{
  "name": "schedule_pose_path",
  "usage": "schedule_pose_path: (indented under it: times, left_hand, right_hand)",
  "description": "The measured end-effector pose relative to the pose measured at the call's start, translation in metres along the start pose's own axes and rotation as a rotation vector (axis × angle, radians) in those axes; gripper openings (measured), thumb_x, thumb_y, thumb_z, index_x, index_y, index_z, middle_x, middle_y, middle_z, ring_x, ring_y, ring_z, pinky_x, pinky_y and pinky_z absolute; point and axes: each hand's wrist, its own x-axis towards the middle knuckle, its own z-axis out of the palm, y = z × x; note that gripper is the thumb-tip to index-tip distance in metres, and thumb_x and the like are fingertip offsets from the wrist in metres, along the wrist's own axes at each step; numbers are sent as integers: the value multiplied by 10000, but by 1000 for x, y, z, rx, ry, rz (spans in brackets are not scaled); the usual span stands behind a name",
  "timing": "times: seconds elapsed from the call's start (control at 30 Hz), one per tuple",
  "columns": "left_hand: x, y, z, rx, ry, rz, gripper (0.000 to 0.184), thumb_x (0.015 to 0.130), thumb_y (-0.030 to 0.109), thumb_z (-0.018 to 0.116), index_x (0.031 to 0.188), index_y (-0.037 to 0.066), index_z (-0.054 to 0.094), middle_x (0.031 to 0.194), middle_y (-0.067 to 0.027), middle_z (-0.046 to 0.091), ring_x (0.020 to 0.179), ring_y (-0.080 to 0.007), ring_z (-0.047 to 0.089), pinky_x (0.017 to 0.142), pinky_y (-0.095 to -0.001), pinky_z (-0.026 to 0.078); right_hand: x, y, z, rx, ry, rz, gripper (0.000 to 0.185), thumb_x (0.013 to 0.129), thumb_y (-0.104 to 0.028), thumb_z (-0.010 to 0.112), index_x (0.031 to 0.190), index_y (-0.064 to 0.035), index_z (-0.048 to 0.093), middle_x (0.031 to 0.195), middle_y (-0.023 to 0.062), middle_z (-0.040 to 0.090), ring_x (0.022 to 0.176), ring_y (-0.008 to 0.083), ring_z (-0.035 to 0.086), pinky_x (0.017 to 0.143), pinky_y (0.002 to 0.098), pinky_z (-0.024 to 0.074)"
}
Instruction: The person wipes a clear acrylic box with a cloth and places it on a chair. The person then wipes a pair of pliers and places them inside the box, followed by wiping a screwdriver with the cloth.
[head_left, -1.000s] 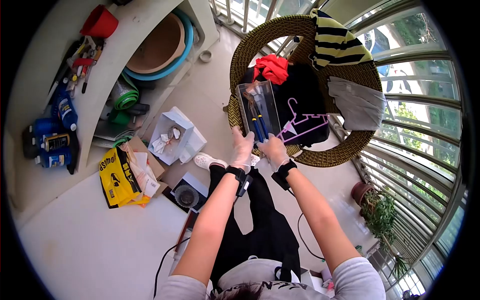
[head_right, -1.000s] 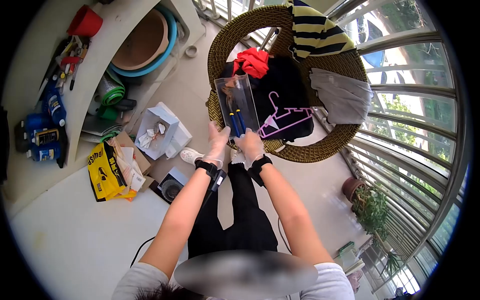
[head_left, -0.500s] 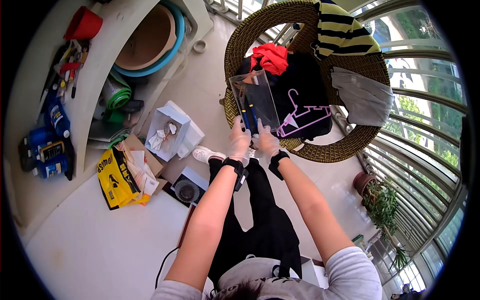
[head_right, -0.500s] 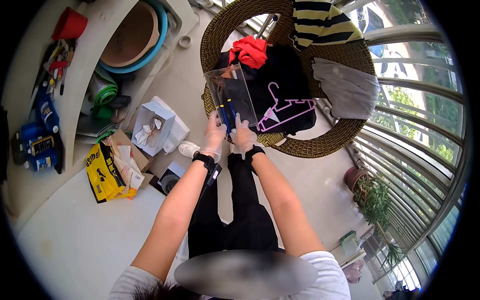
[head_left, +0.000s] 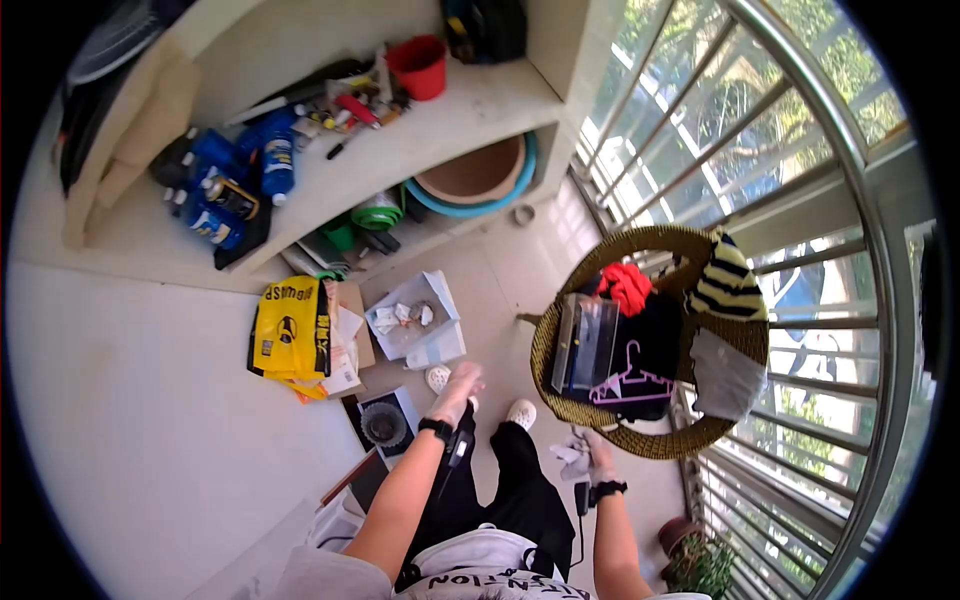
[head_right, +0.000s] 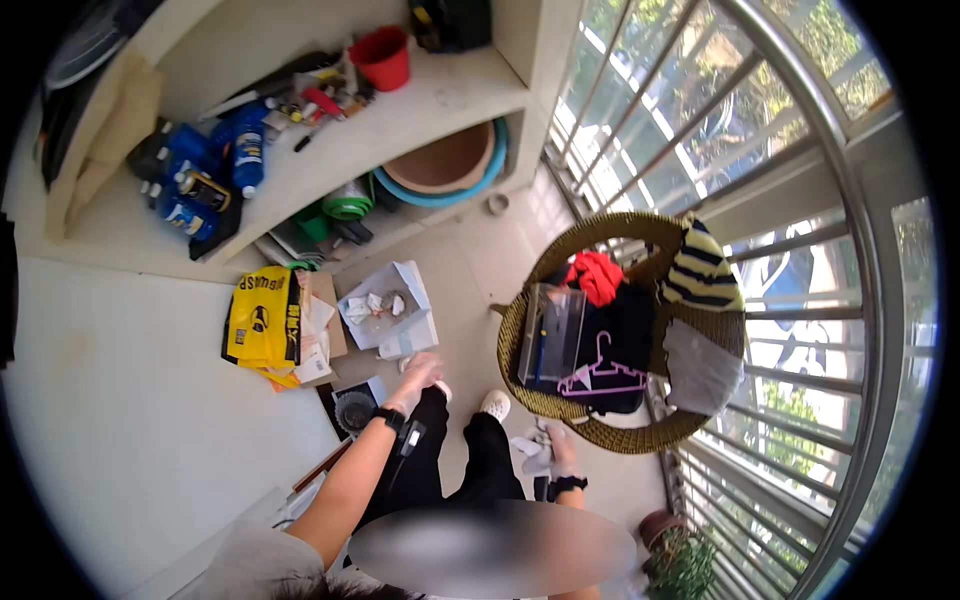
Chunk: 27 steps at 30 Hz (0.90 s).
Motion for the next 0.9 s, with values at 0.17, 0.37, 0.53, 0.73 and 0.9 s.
schedule_pose_path:
  times: [0.17,0.37,0.53,0.73,0.9]
  left_hand:
    - [-59,69,-45,-243,158,182,277,832,247,560,1044,77,505,884,-58,604,722,-129,555,675,-242,437]
    - [-124,167,2,-260,-353,209,518,815,475,574,1110,57,493,988,-42,566,911,-150,546,789,-271,442]
    - [-144,227,-17,-189,-353,318,454,790,324,667,1104,34,512,1000,-27,563,910,-113,544,788,-256,443]
    - [-137,244,-65,-353,-415,316,300,805,155,653,1048,27,533,963,-27,578,880,-97,556,751,-217,447]
    - [-127,270,-98,-326,-322,383,322,815,214,641,1066,49,526,955,-15,567,873,-93,538,795,-229,421]
  right_hand:
    - [-86,-93,121,-104,-216,-295,373,912,-338,465,1164,-69,524,952,25,603,881,157,592,788,301,489]
    - [-186,-150,310,-215,-681,-342,661,708,47,618,1295,-18,323,1127,67,507,993,170,542,864,289,438]
    - [-210,-172,372,-184,-596,-448,429,795,-93,577,1197,0,460,1056,53,571,960,120,544,857,270,434]
    - [-176,-149,396,199,-742,-296,352,895,-275,492,1153,-35,496,1063,72,579,962,180,561,878,333,443]
    - [-131,-139,417,536,-886,-291,425,867,-394,504,1138,-69,538,1124,86,584,1074,277,526,948,494,383]
